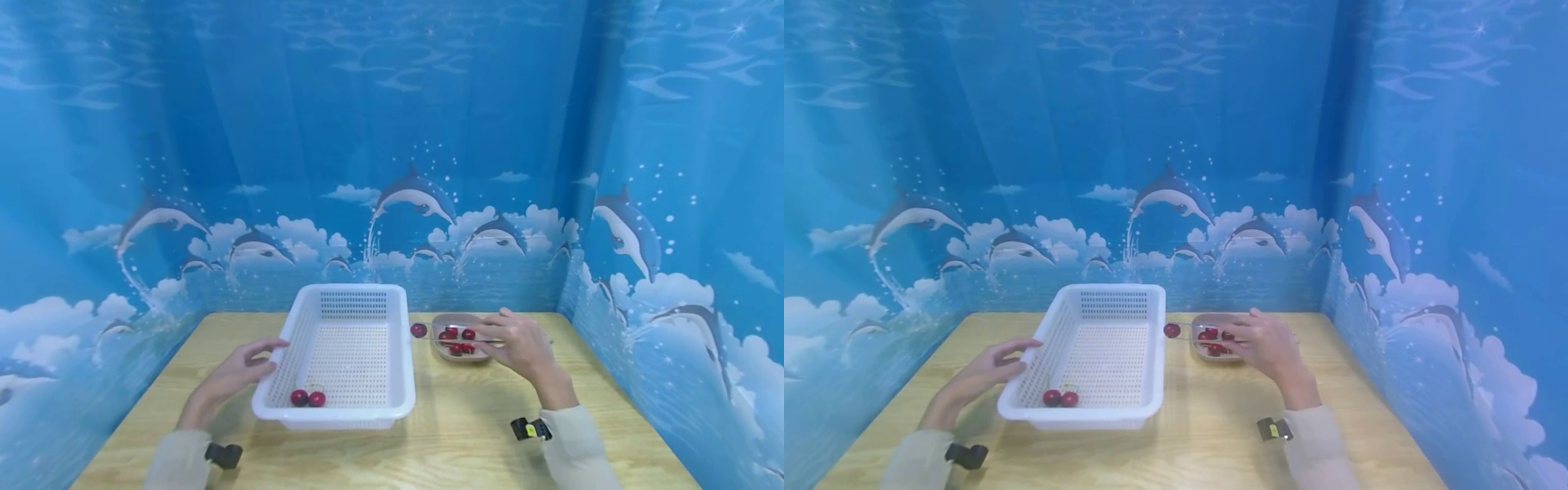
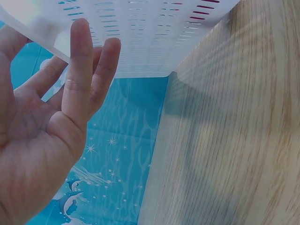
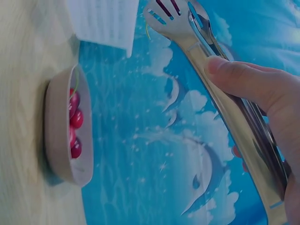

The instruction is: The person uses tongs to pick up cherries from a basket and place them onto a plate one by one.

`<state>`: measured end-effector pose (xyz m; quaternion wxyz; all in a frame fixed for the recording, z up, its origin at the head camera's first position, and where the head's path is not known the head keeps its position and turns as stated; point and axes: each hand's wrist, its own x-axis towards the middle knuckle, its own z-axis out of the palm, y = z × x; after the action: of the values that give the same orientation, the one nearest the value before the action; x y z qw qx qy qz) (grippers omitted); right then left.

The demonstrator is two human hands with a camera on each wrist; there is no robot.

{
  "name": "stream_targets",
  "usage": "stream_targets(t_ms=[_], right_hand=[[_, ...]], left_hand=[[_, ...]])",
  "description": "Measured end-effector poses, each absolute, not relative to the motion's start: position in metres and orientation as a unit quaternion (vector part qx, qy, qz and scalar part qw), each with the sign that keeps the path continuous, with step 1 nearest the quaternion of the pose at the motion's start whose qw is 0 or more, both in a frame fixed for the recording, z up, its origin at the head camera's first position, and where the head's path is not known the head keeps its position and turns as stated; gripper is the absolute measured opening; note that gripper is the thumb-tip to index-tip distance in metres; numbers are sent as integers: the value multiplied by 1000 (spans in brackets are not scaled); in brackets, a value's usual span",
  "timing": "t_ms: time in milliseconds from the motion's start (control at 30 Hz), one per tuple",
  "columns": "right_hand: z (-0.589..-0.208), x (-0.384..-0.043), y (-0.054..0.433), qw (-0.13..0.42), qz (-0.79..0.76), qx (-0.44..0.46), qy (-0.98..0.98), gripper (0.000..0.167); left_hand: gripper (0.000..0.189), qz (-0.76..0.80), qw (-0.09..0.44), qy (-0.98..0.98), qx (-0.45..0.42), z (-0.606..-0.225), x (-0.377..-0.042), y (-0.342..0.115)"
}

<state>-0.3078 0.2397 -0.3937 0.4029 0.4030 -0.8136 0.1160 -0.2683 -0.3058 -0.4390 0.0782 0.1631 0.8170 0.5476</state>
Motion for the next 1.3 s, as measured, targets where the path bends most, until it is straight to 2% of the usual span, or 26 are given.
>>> stream_targets(t_ms=[133,267,300,433,567,933,1300], right_hand=[[-399,-313,250,397,124,398,-818,28],[-403,-317,257,396,124,389,-822,57],[-403,-318,258,396,123,386,-824,56],[-406,-320,263,392,113,368,-836,27],[-409,-322,268,385,103,346,-850,34],[-419,-327,280,361,98,301,-877,35],[-438,-334,288,307,96,256,-911,30]], left_hand=[[54,544,75,820,162,-439,-268,-305],[54,540,79,826,143,-438,-268,-304],[54,537,79,828,137,-438,-269,-304],[55,532,78,834,126,-437,-270,-305],[56,531,82,834,127,-438,-270,-305],[56,537,80,831,121,-438,-269,-305],[55,541,83,827,131,-440,-269,-305]])
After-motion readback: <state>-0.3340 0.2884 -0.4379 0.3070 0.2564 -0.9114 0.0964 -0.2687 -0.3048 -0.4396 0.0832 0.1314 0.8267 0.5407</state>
